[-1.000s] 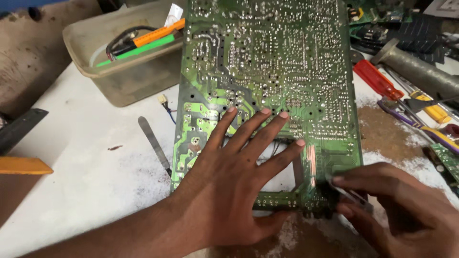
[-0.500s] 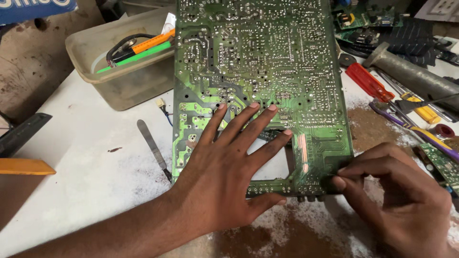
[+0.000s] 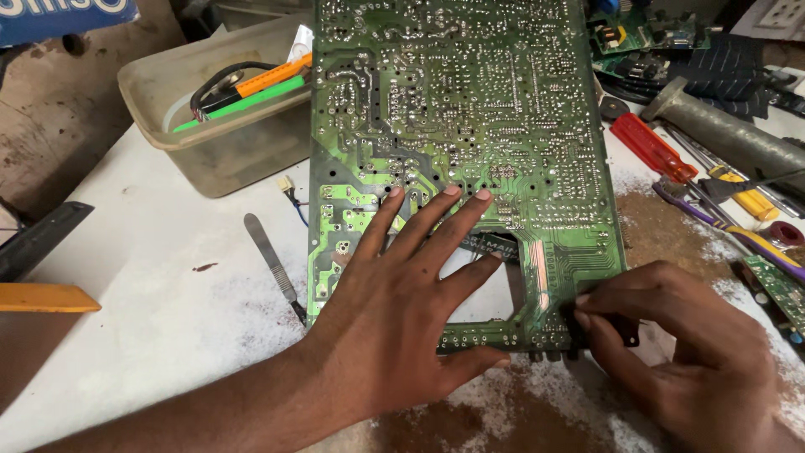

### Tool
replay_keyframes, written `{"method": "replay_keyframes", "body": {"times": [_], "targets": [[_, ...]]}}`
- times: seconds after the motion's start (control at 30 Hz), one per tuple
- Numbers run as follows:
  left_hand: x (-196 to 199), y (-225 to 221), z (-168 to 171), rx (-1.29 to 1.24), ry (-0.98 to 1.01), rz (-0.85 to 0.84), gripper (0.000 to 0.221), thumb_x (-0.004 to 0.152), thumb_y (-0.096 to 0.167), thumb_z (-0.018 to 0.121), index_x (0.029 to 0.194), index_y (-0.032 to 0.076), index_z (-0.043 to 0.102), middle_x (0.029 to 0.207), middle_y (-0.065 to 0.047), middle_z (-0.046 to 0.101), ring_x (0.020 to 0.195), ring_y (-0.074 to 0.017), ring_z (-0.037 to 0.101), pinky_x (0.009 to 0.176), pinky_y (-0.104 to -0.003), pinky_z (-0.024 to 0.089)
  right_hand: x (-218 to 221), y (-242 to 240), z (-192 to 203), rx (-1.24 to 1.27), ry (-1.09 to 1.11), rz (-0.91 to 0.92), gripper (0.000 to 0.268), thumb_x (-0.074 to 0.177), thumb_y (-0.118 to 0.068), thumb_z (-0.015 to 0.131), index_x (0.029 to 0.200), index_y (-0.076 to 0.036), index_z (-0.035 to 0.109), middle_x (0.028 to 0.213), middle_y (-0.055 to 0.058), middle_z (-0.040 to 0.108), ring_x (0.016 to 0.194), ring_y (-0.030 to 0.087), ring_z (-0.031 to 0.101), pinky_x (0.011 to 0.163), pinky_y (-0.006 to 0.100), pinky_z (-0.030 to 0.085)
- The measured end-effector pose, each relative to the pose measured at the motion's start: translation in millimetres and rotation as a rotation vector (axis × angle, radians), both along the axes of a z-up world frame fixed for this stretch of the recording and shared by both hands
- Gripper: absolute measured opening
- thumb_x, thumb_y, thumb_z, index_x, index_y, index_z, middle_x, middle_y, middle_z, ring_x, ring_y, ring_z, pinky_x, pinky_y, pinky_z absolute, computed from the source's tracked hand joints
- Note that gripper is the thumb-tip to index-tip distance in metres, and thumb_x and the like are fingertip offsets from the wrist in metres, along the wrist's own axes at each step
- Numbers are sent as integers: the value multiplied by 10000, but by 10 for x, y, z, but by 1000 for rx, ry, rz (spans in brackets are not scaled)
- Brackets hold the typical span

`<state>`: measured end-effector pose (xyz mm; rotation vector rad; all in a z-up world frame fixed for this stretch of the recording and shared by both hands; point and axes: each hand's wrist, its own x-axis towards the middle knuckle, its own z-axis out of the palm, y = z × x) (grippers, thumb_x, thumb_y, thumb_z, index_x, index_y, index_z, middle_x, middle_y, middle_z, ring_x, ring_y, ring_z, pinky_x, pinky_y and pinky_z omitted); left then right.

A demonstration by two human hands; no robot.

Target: The person manipulates components on a large green circuit board by hand and with a yellow brush.

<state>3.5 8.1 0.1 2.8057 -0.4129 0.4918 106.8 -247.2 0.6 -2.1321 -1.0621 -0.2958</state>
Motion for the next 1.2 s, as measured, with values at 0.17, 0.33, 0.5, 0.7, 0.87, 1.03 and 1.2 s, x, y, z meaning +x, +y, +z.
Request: {"method": "replay_keyframes", "body": {"times": [0.17, 0.33, 0.5, 0.7, 0.87, 1.03, 1.2], "targets": [[18, 15, -15, -26, -38, -22, 755, 866, 668, 628, 1303, 52, 638, 1614, -289, 238, 1511, -436, 187, 1201, -666, 44, 51, 56, 32, -47, -63, 67, 184, 799, -17, 804, 980, -48, 793, 953, 78, 772, 880, 156, 749, 720, 277, 597], [-14, 0, 22, -1, -28, 10, 739, 842, 659, 636, 1287, 69, 661, 1619, -265, 260, 1529, -419, 199, 1215, -648, 64, 88, 45, 64, -53, -20, 147, 228, 790, -54, 821, 1017, -48, 801, 971, 75, 780, 837, 150, 714, 615, 255, 574], [-20, 4, 18, -36, -28, -5, 712, 846, 638, 656, 1244, 49, 679, 1618, -259, 274, 1529, -416, 208, 1229, -649, 71, 90, 37, 134, -133, -90, 173, 239, 789, -18, 780, 1028, -20, 785, 945, 76, 755, 896, 161, 708, 723, 279, 591], [-34, 8, 15, -39, -46, -5, 694, 848, 632, 663, 1215, 44, 688, 1613, -250, 291, 1529, -418, 218, 1237, -643, 72, 73, 50, 148, -207, -75, 103, 254, 772, -27, 811, 1024, -14, 785, 966, 97, 762, 847, 173, 689, 636, 268, 571], [-29, -1, 12, -43, -65, -6, 688, 847, 631, 660, 1209, 47, 693, 1618, -251, 292, 1536, -420, 220, 1239, -636, 71, 116, 52, 169, -183, -235, 223, 217, 794, -25, 788, 1003, 6, 738, 978, 117, 735, 890, 192, 734, 734, 302, 582], [-24, 3, 14, -23, -27, -9, 699, 852, 643, 646, 1201, 39, 693, 1620, -258, 272, 1527, -418, 212, 1226, -645, 51, 132, 54, 127, -180, -265, 257, 217, 798, -62, 809, 1003, -32, 742, 967, 96, 734, 876, 179, 725, 733, 310, 566], [18, 2, 29, 33, 28, 0, 722, 864, 675, 585, 1223, 56, 681, 1603, -272, 226, 1499, -427, 172, 1193, -654, 29, 180, 13, 127, -268, -302, 300, 266, 830, -80, 792, 1076, -15, 713, 967, 114, 714, 863, 192, 710, 712, 306, 578]]}}
